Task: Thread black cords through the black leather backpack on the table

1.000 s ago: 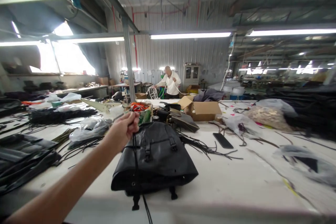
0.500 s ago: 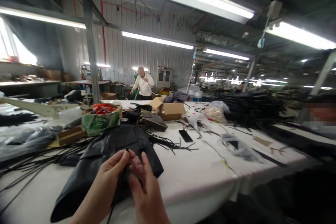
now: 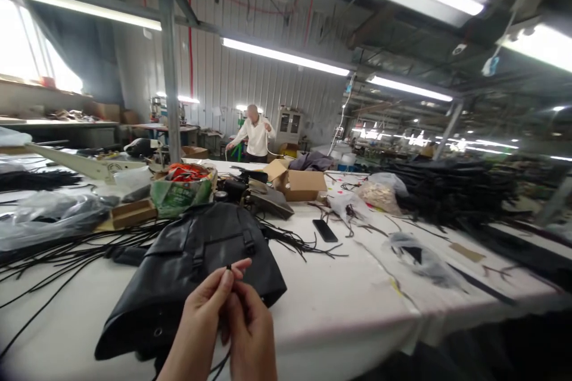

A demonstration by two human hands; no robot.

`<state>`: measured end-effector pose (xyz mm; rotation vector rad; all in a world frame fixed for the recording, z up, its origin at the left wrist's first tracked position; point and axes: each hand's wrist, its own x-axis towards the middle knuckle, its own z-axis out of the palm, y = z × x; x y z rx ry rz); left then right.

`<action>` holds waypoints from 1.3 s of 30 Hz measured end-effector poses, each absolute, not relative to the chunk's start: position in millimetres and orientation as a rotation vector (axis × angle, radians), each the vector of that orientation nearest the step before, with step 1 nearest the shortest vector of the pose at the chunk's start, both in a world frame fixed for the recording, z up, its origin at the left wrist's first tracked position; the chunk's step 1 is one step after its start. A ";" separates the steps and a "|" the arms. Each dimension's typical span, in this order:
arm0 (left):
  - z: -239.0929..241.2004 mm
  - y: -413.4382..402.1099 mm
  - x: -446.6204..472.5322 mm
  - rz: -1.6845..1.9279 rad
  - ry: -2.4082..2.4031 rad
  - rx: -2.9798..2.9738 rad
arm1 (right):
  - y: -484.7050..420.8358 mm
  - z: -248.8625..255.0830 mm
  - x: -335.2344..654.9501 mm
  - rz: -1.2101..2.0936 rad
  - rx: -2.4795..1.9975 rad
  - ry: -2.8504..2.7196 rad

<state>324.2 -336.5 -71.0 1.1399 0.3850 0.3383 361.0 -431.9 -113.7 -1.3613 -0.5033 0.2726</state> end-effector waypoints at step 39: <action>-197.5 -203.4 269.7 1.014 -0.185 3.203 | -451.0 -168.6 399.7 0.585 -1.424 -0.324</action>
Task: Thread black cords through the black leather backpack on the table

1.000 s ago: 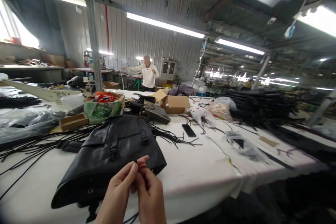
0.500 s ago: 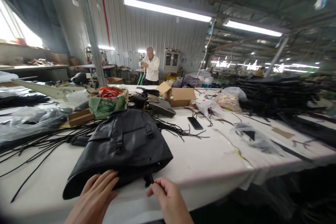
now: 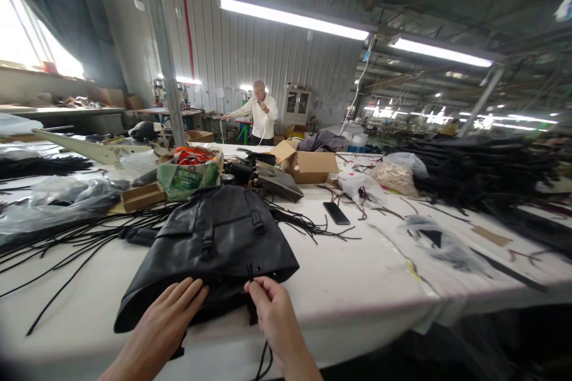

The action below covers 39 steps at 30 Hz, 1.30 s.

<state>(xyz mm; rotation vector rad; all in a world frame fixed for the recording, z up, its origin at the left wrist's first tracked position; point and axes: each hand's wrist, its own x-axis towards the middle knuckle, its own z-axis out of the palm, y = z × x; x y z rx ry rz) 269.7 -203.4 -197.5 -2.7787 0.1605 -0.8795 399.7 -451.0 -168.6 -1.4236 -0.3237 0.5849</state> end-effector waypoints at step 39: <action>-178.6 -159.5 185.5 -0.986 0.290 -2.702 | -445.0 -99.5 503.6 -0.873 -2.091 -1.441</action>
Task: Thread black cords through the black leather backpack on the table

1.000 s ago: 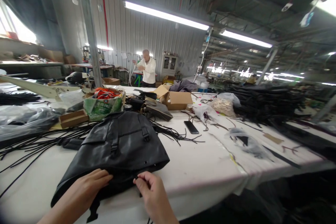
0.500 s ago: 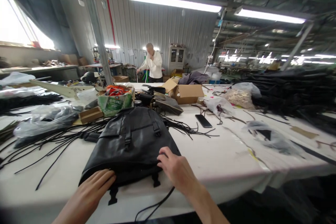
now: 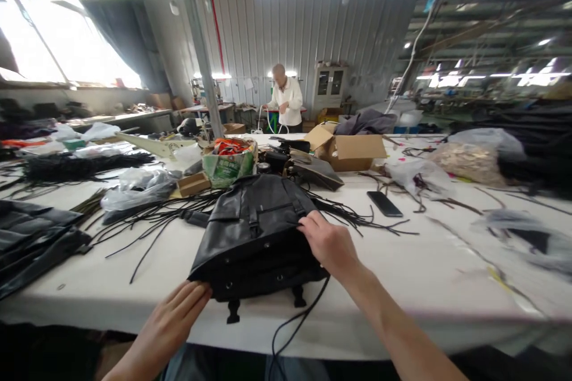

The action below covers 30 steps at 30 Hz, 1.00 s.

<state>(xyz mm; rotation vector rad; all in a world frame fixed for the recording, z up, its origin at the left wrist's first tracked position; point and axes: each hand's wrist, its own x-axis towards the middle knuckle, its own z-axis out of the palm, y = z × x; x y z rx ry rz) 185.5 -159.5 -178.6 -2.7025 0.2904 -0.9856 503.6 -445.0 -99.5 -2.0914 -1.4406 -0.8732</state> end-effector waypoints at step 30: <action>-166.7 -192.6 234.1 -0.551 0.028 -3.084 | -489.9 -134.2 429.9 -0.332 -1.791 -0.802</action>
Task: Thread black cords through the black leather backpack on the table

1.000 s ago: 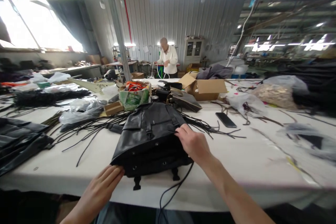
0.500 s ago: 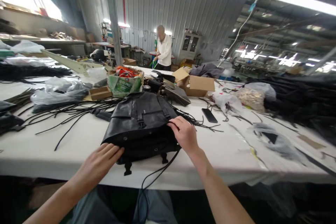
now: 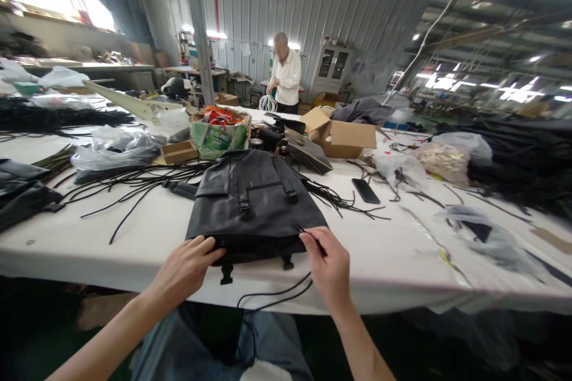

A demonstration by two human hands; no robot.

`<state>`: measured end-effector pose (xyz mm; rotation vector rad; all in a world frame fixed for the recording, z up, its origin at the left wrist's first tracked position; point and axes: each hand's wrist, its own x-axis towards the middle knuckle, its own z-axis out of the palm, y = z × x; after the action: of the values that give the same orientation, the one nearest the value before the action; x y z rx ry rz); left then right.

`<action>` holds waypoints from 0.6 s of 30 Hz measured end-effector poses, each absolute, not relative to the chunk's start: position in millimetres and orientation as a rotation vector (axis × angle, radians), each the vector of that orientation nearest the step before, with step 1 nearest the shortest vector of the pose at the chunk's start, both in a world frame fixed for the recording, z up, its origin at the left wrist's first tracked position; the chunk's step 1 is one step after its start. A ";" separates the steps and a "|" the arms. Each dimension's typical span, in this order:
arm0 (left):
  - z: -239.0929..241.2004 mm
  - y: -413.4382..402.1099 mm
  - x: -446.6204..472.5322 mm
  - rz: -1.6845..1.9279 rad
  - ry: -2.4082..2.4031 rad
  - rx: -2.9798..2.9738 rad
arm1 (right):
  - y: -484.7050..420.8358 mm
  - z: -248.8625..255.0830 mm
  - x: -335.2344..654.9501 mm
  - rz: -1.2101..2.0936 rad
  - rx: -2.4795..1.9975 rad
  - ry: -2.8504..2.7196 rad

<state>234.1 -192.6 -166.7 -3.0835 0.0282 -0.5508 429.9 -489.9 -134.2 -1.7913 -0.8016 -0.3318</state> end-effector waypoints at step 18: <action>-101.2 -201.7 258.8 -0.348 -0.648 -3.763 | -389.3 -229.2 305.4 0.428 -1.425 -0.239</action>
<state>258.8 -201.7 -101.2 -3.7626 -0.6477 -0.3483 305.4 -389.3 -229.2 -1.4245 -0.2386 0.4284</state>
